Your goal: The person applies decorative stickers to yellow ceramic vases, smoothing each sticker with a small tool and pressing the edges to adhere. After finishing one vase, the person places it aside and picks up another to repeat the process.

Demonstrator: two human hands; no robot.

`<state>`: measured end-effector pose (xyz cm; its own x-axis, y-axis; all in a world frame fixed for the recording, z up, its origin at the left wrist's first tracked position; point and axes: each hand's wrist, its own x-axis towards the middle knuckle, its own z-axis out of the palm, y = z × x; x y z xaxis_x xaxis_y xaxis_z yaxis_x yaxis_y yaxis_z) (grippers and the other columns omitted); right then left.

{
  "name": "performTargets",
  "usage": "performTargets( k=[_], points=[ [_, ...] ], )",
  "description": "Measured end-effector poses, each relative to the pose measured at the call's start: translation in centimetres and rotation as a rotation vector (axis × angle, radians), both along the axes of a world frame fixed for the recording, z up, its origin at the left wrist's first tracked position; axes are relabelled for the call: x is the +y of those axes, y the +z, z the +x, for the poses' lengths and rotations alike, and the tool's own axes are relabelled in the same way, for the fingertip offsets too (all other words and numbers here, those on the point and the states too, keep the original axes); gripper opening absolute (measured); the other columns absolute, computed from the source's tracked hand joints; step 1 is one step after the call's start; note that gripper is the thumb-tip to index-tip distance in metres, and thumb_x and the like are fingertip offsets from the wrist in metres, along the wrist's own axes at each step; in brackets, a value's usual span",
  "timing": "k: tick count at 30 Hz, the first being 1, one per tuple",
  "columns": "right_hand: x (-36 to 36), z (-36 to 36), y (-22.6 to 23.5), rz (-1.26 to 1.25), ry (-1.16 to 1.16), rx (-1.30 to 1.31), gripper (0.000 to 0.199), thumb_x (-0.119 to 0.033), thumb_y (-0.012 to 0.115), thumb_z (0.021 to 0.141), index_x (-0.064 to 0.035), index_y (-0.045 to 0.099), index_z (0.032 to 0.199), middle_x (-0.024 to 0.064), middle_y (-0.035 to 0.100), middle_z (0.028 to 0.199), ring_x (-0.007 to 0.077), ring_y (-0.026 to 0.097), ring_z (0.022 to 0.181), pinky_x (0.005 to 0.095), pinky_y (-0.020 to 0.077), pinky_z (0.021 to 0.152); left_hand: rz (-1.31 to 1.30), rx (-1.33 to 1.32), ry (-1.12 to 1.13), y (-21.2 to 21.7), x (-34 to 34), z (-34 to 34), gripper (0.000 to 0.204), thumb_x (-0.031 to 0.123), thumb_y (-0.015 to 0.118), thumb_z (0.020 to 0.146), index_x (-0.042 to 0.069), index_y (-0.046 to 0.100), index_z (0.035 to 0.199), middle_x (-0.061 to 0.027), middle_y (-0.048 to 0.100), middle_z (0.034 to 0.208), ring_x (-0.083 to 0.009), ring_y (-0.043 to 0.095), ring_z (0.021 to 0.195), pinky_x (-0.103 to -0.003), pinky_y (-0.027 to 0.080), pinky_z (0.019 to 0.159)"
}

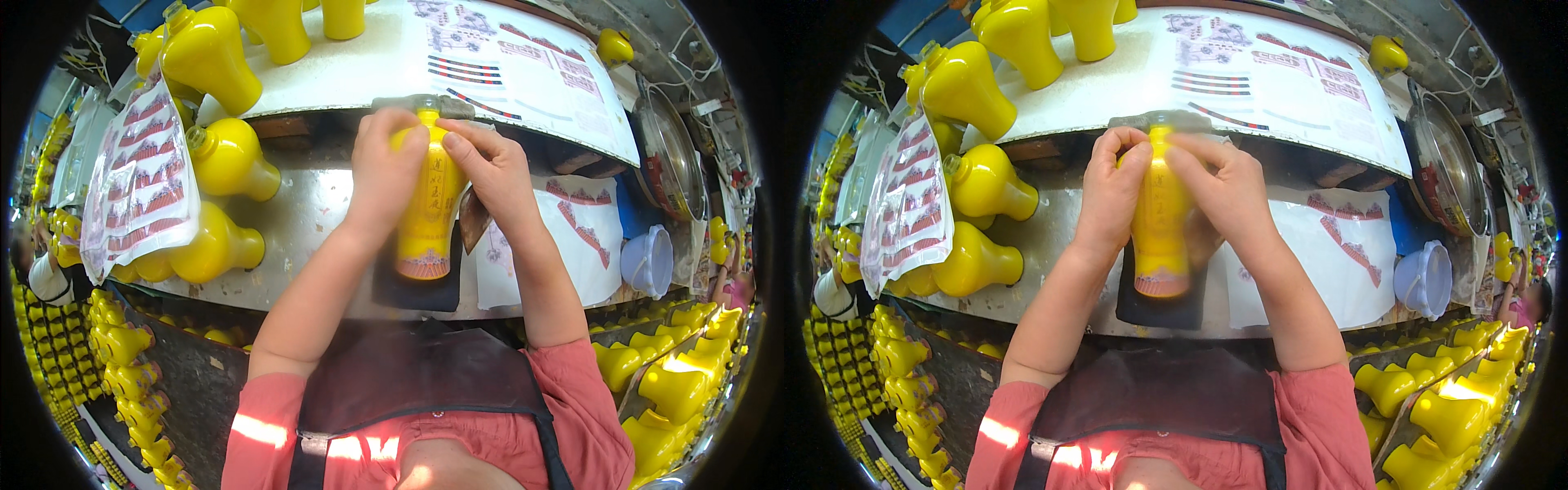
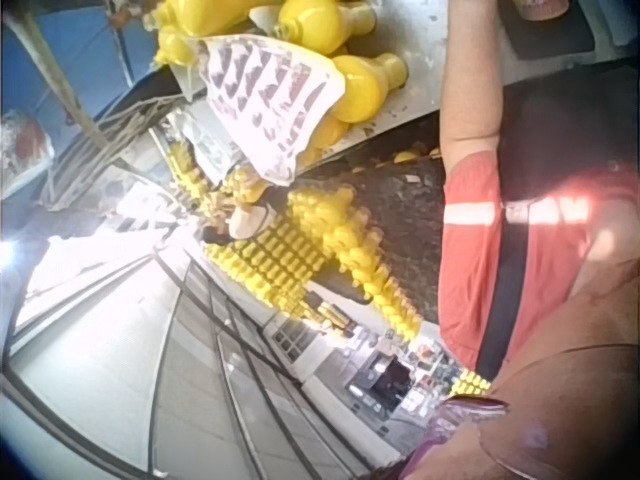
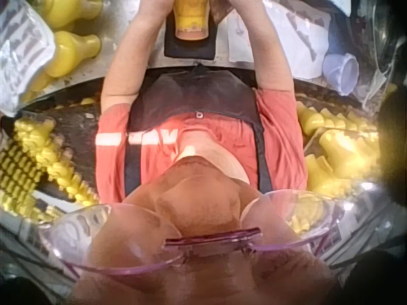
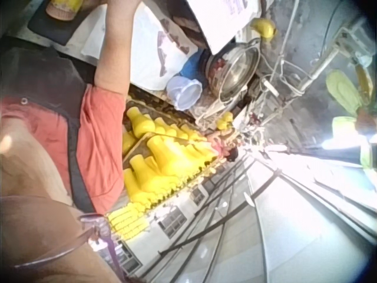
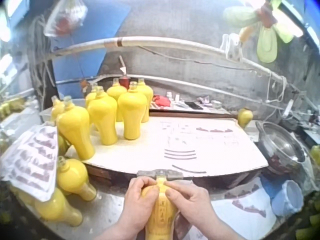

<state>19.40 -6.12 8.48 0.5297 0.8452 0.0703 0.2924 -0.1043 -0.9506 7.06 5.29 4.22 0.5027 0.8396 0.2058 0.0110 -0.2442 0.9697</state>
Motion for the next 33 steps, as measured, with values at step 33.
performTargets(
  k=[33],
  points=[
    [-0.2, 1.6, -0.4, -0.040, -0.004, 0.120, 0.050, -0.049, 0.052, 0.108, -0.0041, 0.073, 0.117, 0.0015, 0.062, 0.078, 0.0050, 0.053, 0.069, 0.0201, 0.0419, 0.062, -0.005, -0.110, -0.121, -1.7, -1.3, -1.6, 0.035, 0.027, 0.049, 0.109, 0.002, 0.056, 0.132, -0.0069, 0.058, 0.125, -0.0139, 0.057, 0.112, -0.030, 0.048, 0.100]
  ],
)
